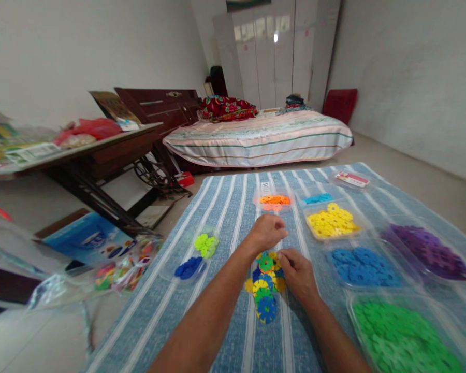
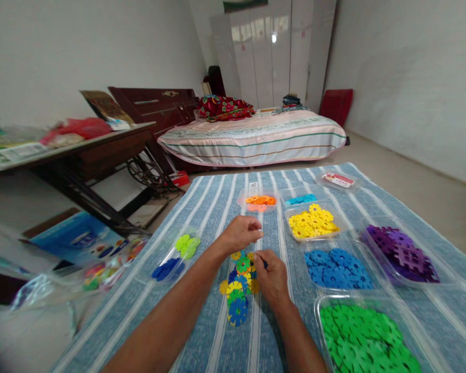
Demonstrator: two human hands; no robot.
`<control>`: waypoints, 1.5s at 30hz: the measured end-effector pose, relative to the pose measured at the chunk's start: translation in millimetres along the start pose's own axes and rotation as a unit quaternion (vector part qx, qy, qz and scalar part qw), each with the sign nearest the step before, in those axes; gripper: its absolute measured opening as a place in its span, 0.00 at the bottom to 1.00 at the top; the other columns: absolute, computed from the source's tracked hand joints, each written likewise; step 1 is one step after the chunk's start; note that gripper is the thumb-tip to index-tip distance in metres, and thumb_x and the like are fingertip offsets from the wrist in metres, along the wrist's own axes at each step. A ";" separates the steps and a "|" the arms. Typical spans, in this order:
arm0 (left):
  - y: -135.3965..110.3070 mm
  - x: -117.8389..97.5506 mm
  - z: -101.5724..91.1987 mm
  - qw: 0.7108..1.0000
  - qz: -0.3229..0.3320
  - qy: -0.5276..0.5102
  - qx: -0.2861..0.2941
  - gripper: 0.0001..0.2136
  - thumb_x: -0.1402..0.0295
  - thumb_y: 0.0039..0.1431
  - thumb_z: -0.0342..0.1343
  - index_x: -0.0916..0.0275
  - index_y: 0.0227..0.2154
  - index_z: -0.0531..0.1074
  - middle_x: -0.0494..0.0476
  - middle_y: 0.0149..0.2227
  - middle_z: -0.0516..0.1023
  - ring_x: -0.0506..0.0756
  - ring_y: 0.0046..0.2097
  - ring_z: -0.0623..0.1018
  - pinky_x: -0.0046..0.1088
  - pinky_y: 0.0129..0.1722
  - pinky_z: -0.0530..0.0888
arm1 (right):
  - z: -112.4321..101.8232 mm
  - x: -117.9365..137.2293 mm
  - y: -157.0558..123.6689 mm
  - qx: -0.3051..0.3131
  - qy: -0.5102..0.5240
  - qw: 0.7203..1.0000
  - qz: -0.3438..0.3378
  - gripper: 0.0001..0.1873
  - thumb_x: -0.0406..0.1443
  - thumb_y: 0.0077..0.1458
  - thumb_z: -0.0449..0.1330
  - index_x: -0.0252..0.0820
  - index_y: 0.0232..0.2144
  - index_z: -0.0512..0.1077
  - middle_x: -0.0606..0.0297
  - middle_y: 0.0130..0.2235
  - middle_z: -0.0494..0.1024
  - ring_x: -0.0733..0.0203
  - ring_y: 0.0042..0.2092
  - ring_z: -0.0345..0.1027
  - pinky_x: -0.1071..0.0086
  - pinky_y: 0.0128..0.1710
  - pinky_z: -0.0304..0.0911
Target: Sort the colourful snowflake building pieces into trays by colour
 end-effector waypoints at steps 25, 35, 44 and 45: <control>-37.0 93.7 12.7 0.991 -0.121 0.056 0.000 0.07 0.76 0.41 0.58 0.63 0.27 0.75 0.46 0.22 0.71 0.48 0.26 0.68 0.22 0.27 0.61 | -0.2 0.9 -1.1 0.002 -0.024 1.000 -0.009 0.14 0.41 0.57 0.52 0.41 0.28 0.74 0.66 0.28 0.73 0.62 0.32 0.66 0.71 0.33 0.60; -28.3 99.9 2.3 0.991 -0.113 -0.068 -0.014 0.07 0.76 0.37 0.61 0.64 0.15 0.67 0.43 0.14 0.64 0.46 0.20 0.66 0.20 0.21 0.60 | 0.7 2.1 0.2 0.004 -0.024 1.000 -0.006 0.15 0.40 0.57 0.51 0.41 0.28 0.74 0.65 0.28 0.72 0.62 0.32 0.67 0.70 0.33 0.60; 23.3 6.7 -6.7 0.969 -0.047 -0.230 -0.071 0.09 0.68 0.55 0.54 0.64 0.38 0.71 0.52 0.29 0.77 0.48 0.28 0.77 0.21 0.28 0.72 | 1.0 1.4 -0.5 0.002 0.003 1.000 -0.004 0.14 0.41 0.57 0.52 0.41 0.28 0.74 0.66 0.28 0.72 0.63 0.32 0.66 0.71 0.33 0.60; 28.6 2.3 -9.6 0.977 -0.049 -0.190 -0.085 0.10 0.68 0.56 0.52 0.64 0.40 0.71 0.53 0.31 0.78 0.48 0.31 0.78 0.22 0.30 0.72 | 1.0 1.4 -0.5 0.001 0.005 1.000 -0.004 0.14 0.41 0.57 0.52 0.41 0.28 0.74 0.66 0.28 0.72 0.63 0.32 0.66 0.71 0.33 0.61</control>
Point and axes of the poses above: each hand's wrist, its own y-axis towards the middle knuckle, its own z-axis out of the palm, x = y × z, the point moved 6 cm from there along y, towards the middle knuckle
